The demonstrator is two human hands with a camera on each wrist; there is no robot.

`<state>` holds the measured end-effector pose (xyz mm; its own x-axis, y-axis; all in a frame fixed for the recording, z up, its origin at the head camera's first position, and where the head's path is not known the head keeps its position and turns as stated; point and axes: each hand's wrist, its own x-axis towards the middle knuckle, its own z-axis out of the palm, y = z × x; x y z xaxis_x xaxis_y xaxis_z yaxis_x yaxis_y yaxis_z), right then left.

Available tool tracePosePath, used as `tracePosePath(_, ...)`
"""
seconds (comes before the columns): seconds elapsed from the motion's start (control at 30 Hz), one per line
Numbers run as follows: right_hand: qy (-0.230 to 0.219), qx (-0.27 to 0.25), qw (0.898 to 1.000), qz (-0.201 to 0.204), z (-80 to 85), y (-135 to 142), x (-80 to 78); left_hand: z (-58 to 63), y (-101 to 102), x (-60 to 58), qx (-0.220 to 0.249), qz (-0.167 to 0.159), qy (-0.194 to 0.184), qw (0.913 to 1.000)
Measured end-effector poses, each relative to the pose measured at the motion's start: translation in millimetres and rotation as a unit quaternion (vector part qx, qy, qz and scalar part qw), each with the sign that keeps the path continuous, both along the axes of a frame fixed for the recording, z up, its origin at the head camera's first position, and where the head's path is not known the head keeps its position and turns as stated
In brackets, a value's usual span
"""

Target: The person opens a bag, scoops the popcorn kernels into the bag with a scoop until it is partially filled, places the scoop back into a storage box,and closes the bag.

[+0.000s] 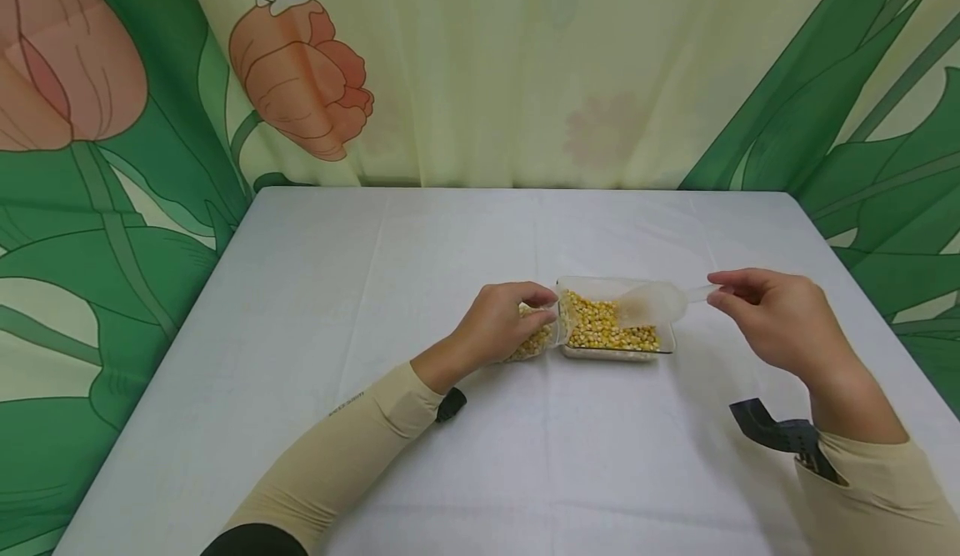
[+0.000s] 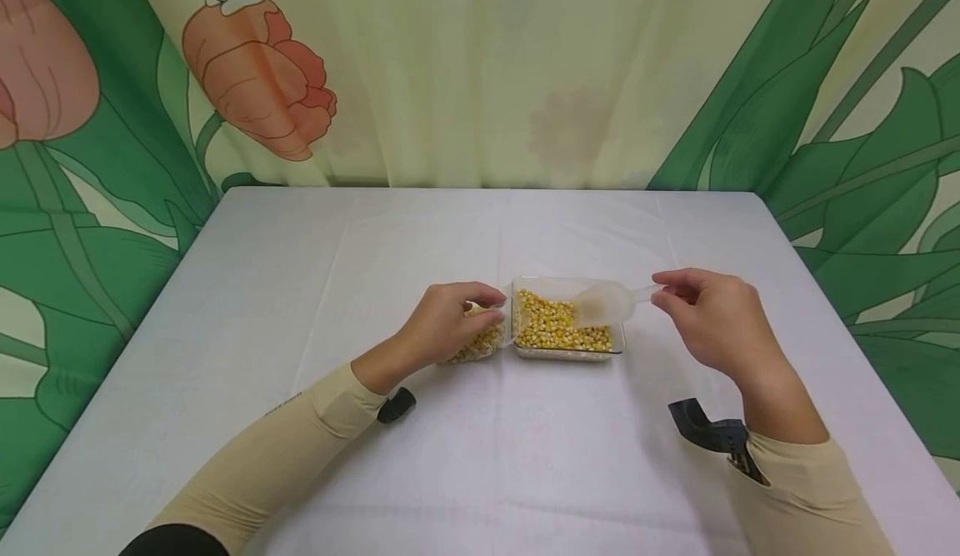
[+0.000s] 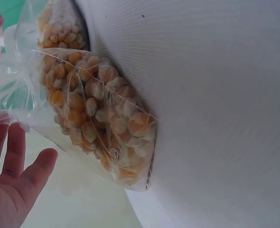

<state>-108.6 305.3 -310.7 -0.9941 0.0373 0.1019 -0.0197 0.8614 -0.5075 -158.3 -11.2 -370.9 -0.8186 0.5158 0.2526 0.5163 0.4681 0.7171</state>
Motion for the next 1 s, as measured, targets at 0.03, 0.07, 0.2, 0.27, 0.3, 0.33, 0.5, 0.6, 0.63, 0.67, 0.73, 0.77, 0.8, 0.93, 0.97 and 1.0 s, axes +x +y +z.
tracePosePath(0.03, -0.002, 0.0, 1.0, 0.003, -1.1, 0, -0.6, 0.0, 0, 0.1, -0.001, 0.0, 0.0, 1.0)
tracePosePath(0.07, -0.004, 0.0, 1.0, 0.005, -2.4, 0, -1.4, -0.1, 0, 0.1, -0.001, -0.001, 0.0, 1.0)
tracePosePath(0.2, -0.029, -0.016, 0.999, 0.009, -7.8, 2, -5.1, 0.4, 0, 0.6, -0.003, -0.001, 0.0, 1.0)
tracePosePath(0.27, -0.045, -0.029, 0.999, 0.008, -11.1, 4, -6.8, 0.5, 0, 0.9, -0.003, -0.003, 0.0, 1.0)
tracePosePath(0.3, -0.054, -0.037, 0.998, 0.007, -12.8, 6, -7.5, 0.6, 0, 1.0, -0.002, -0.003, 0.0, 1.0)
tracePosePath(0.33, -0.063, -0.045, 0.997, 0.005, -14.7, 7, -8.1, 0.6, 0, 1.1, -0.002, -0.003, 0.0, 1.0)
tracePosePath(0.5, -0.108, -0.097, 0.989, -0.003, -24.2, 13, -11.2, 1.4, 0, 1.6, -0.003, -0.003, -0.002, 1.0)
tracePosePath(0.6, -0.123, -0.12, 0.985, -0.008, -29.7, 15, -12.9, 1.8, 0, 1.9, -0.006, -0.001, -0.004, 1.0)
tracePosePath(0.63, -0.126, -0.125, 0.984, -0.009, -31.5, 15, -13.3, 1.8, 0, 1.9, -0.007, -0.001, -0.005, 1.0)
tracePosePath(0.67, -0.126, -0.131, 0.983, -0.011, -33.3, 15, -13.7, 1.8, 1, 2.0, -0.007, 0.0, -0.005, 1.0)
tracePosePath(0.73, -0.125, -0.139, 0.982, -0.016, -36.5, 15, -14.0, 1.6, 1, 1.9, -0.008, 0.0, -0.006, 1.0)
tracePosePath(0.77, -0.125, -0.143, 0.982, -0.017, -38.1, 16, -14.2, 1.6, 1, 2.0, -0.007, -0.001, -0.006, 1.0)
tracePosePath(0.8, -0.124, -0.147, 0.981, -0.018, -39.5, 16, -14.3, 1.4, 1, 1.9, -0.007, -0.001, -0.007, 0.9999)
tracePosePath(0.93, -0.118, -0.154, 0.981, -0.021, -44.3, 15, -14.6, 1.2, 1, 1.6, -0.006, -0.002, -0.006, 1.0)
tracePosePath(0.97, -0.116, -0.154, 0.981, -0.021, -45.2, 14, -14.9, 1.2, 1, 1.5, -0.006, -0.003, -0.004, 1.0)
tracePosePath(1.0, -0.115, -0.155, 0.981, -0.023, -46.0, 13, -15.1, 1.1, 1, 1.5, -0.005, -0.003, -0.003, 1.0)
